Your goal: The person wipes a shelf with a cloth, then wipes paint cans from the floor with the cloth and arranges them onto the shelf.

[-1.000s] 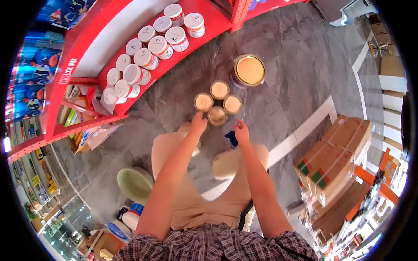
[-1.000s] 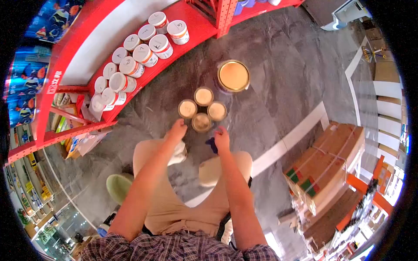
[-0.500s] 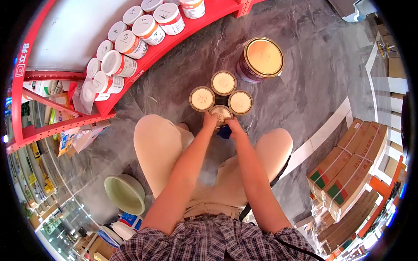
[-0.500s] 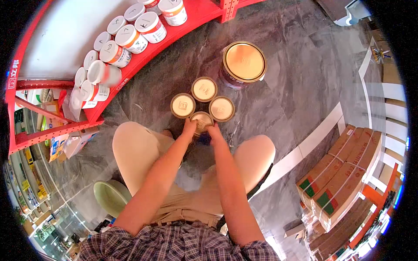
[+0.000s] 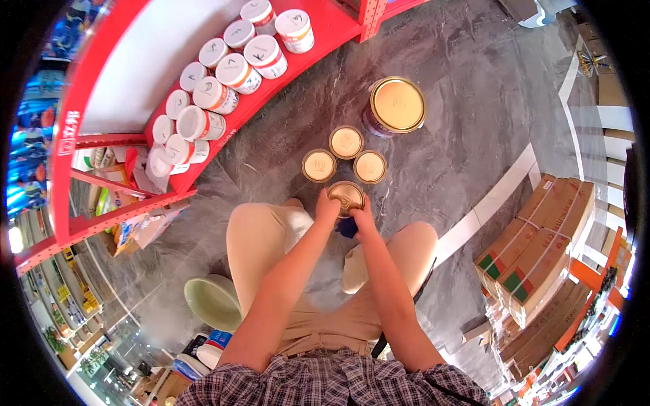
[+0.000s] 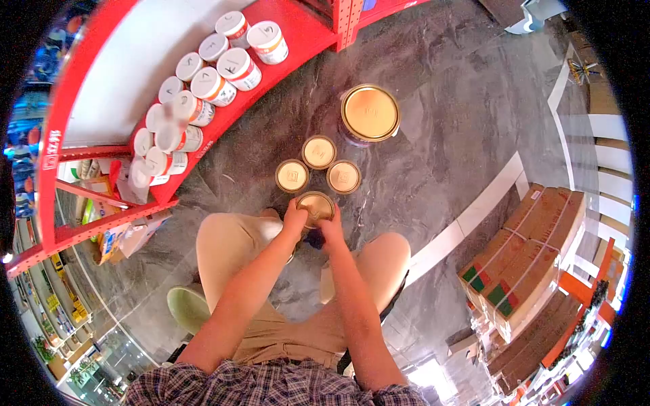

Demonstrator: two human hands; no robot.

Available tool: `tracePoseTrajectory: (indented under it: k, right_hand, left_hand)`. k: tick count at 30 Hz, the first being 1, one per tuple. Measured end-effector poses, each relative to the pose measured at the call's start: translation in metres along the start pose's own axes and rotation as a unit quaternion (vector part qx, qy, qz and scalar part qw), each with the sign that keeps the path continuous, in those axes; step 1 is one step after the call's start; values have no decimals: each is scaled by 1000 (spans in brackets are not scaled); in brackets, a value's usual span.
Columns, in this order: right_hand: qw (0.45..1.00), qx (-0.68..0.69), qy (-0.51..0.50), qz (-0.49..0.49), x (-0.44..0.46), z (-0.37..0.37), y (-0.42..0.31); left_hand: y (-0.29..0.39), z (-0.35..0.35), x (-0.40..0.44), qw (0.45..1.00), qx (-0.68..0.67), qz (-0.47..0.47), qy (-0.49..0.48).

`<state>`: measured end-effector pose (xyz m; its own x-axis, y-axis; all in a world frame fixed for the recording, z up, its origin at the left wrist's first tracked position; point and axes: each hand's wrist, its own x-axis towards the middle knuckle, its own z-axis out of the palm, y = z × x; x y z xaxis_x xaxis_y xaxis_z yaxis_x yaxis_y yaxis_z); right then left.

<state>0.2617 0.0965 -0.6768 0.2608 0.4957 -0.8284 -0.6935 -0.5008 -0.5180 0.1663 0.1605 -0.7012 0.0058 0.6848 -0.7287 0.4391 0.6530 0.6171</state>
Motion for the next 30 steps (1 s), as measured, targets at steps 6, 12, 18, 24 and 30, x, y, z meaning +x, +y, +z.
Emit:
tracePoseTrajectory:
  k: [6,12,18,24,30]
  right_hand:
    - [997,-68,-30,-32,-135,42,-104]
    - [975,-152,-100,-128,-276,88,-231]
    - [837,-426,-101,-328,-436,116,-346]
    - [740,-468,-51,-481,-530,146,-410]
    - [781,-198,-215,-553,-563,156,-469]
  left_hand:
    - [122,-68,-134,996,9,80,-27]
    - [270,-141,-260,980,13,197,-31]
    - [397,-204,-380,982,-59,166,-65]
    - [495,-249,-483,969,-90,195,-118]
    - [567,-300,-544,888,104,420,-154]
